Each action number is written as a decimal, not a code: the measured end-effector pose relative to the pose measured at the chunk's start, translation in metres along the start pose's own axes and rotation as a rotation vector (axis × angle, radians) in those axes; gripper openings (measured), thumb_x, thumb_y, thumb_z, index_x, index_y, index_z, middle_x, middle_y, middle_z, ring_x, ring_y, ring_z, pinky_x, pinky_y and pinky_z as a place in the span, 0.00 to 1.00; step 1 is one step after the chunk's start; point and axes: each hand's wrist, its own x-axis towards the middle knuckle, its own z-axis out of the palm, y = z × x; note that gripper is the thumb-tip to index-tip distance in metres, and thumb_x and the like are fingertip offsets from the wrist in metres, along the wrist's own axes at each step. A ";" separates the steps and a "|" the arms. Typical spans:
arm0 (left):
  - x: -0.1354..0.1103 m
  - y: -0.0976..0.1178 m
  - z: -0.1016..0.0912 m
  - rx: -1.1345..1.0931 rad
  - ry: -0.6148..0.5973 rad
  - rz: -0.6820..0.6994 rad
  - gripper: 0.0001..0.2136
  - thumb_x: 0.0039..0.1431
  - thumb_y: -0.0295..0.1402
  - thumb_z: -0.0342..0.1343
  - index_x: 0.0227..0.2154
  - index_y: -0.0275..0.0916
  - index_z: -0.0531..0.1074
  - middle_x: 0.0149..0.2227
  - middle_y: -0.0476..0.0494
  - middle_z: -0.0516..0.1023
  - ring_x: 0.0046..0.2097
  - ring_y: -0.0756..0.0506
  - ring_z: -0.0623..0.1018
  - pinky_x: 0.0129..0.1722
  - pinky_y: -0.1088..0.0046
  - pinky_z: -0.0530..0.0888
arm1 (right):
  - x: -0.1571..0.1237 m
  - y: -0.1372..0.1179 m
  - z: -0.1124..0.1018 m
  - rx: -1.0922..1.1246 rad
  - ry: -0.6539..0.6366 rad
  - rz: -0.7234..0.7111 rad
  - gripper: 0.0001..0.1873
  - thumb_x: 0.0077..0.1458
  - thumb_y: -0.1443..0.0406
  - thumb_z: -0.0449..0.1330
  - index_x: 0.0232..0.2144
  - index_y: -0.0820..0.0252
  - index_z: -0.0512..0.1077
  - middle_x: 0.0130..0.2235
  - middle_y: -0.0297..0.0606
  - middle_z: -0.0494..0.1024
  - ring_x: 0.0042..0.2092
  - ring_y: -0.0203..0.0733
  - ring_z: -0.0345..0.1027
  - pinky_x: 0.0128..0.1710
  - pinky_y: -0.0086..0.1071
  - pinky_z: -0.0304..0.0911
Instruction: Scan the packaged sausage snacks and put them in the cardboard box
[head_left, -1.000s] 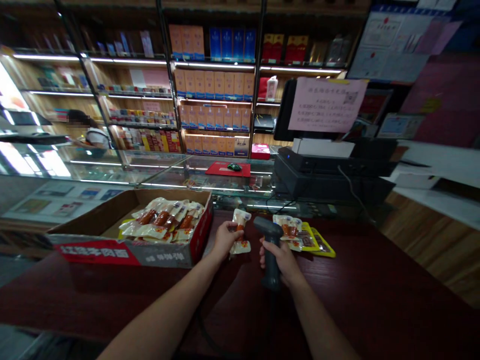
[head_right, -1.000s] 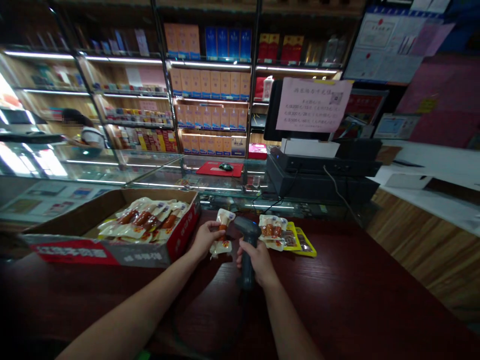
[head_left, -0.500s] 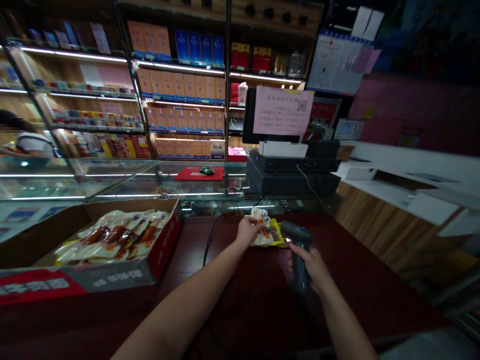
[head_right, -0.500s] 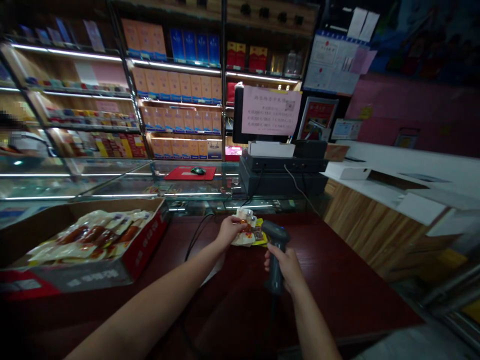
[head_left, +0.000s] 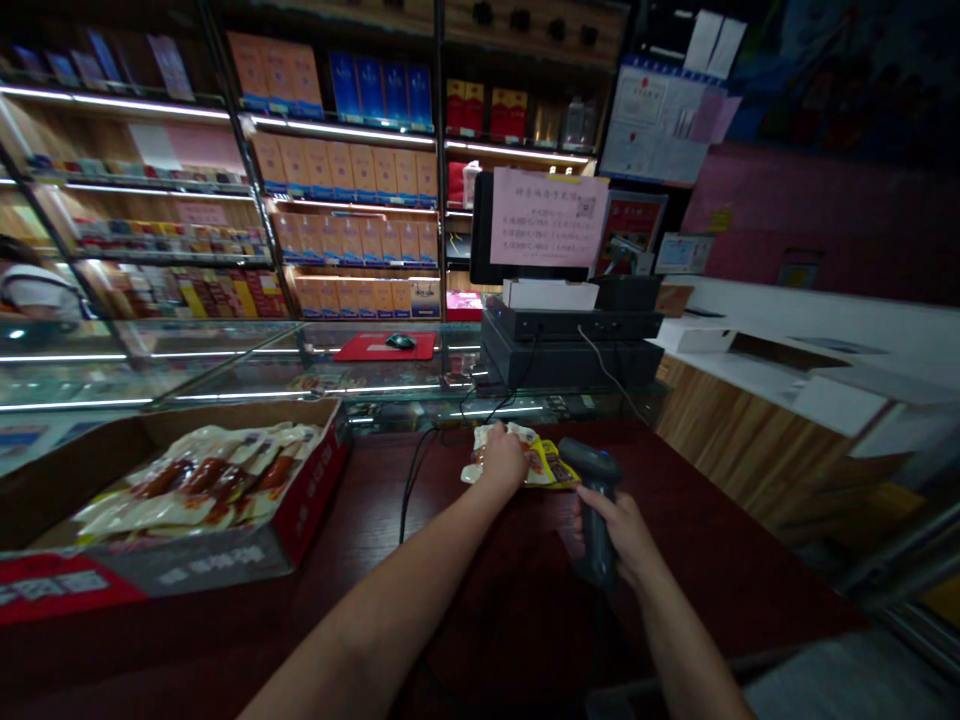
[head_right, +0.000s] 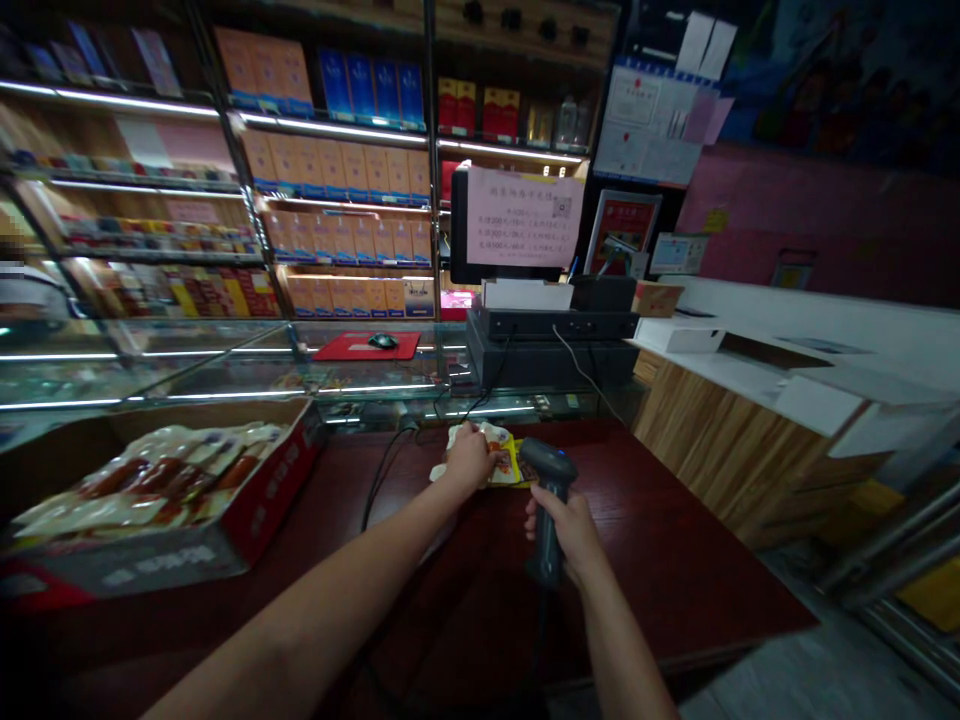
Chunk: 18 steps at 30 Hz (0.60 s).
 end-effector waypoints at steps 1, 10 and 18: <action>-0.002 -0.002 -0.004 -0.028 0.011 0.004 0.11 0.45 0.37 0.60 0.28 0.33 0.74 0.44 0.33 0.68 0.46 0.39 0.69 0.49 0.66 0.64 | 0.000 0.001 0.003 0.004 -0.004 0.001 0.14 0.39 0.59 0.65 0.16 0.64 0.70 0.15 0.34 0.71 0.16 0.34 0.65 0.15 0.26 0.62; -0.036 -0.059 -0.088 -0.064 0.240 0.032 0.08 0.48 0.36 0.57 0.29 0.36 0.73 0.45 0.37 0.66 0.49 0.42 0.68 0.50 0.68 0.66 | 0.002 0.013 0.067 0.060 -0.178 0.027 0.13 0.39 0.60 0.66 0.26 0.62 0.70 0.18 0.31 0.72 0.16 0.34 0.65 0.15 0.27 0.63; -0.063 -0.144 -0.213 0.248 0.472 -0.207 0.09 0.49 0.34 0.55 0.34 0.38 0.72 0.43 0.38 0.69 0.46 0.41 0.71 0.48 0.65 0.67 | -0.002 0.018 0.152 0.028 -0.449 0.047 0.15 0.40 0.59 0.64 0.29 0.63 0.68 0.18 0.31 0.71 0.17 0.34 0.64 0.15 0.27 0.62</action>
